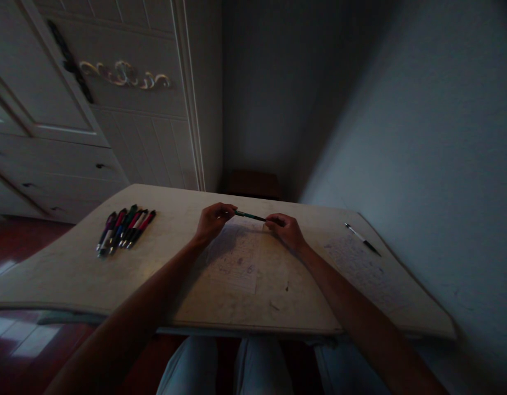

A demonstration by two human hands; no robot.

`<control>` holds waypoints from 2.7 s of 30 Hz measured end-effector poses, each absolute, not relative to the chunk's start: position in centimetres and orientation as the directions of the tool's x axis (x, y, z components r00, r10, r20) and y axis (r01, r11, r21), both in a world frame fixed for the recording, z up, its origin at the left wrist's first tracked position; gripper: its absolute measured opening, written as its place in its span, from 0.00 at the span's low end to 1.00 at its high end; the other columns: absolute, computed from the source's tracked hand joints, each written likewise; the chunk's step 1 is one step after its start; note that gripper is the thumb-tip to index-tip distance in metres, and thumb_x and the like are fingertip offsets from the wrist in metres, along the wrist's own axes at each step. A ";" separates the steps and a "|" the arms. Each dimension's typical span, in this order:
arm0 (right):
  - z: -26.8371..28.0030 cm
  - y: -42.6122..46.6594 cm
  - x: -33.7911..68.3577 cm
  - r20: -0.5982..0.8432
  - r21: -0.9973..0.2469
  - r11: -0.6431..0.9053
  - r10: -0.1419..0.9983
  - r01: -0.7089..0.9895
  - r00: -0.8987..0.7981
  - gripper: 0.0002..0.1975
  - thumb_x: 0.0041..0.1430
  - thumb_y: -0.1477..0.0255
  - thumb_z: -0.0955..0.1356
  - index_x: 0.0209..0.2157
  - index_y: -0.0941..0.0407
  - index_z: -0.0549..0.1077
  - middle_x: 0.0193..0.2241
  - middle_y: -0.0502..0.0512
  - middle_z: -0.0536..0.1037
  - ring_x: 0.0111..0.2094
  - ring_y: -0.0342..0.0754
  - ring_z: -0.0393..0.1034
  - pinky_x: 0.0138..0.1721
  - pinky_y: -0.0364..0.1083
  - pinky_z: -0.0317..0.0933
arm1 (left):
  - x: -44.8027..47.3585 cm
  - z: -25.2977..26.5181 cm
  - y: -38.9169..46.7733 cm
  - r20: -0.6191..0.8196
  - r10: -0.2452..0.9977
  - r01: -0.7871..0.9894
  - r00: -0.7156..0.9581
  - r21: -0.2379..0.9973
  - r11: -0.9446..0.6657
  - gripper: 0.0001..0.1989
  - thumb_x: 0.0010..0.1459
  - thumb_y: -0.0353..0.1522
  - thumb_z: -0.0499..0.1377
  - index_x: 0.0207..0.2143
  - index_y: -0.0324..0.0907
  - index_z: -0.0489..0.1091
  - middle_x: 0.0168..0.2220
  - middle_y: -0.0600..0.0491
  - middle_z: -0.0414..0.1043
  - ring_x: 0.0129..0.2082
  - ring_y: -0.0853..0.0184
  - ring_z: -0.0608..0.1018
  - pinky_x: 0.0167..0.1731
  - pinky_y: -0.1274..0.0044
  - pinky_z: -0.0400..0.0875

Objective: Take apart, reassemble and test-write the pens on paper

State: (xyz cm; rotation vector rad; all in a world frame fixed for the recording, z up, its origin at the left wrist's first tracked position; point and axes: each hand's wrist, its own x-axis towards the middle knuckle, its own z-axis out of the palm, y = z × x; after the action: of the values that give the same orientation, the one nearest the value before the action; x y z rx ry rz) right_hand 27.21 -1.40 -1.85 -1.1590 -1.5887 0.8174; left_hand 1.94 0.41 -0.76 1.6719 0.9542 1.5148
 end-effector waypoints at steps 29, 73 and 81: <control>-1.2 -1.7 27.2 0.349 -0.898 0.355 0.935 0.259 -0.070 0.14 0.55 0.59 0.68 0.32 0.56 0.74 0.26 0.52 0.74 0.29 0.46 0.68 0.34 0.45 0.63 | 1.9 -0.4 0.2 0.395 0.899 0.110 0.188 0.902 -0.419 0.17 0.55 0.42 0.61 0.37 0.37 0.75 0.28 0.49 0.77 0.25 0.68 0.76 0.26 0.77 0.71; -1.1 -2.0 27.3 0.381 -0.865 0.383 0.922 0.324 -0.072 0.14 0.58 0.59 0.67 0.32 0.56 0.75 0.28 0.52 0.76 0.31 0.47 0.69 0.37 0.45 0.62 | 1.7 -0.5 0.5 0.372 0.921 0.077 0.115 0.921 -0.382 0.24 0.43 0.42 0.70 0.40 0.39 0.73 0.38 0.47 0.78 0.33 0.66 0.78 0.32 0.76 0.74; -0.8 -2.1 27.2 0.394 -0.856 0.397 0.916 0.331 -0.080 0.14 0.58 0.59 0.67 0.31 0.56 0.74 0.28 0.52 0.75 0.31 0.47 0.68 0.37 0.45 0.62 | 1.7 0.0 -0.2 0.293 0.931 0.270 0.219 0.898 -0.346 0.24 0.58 0.50 0.56 0.24 0.39 0.73 0.20 0.53 0.70 0.20 0.71 0.71 0.21 0.80 0.65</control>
State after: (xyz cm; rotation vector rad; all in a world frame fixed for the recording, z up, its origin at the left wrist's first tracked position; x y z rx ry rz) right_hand 27.23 -2.15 -0.83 -1.1215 -1.6307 0.7147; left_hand 1.69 -0.17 -0.04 1.7653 1.1194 1.1479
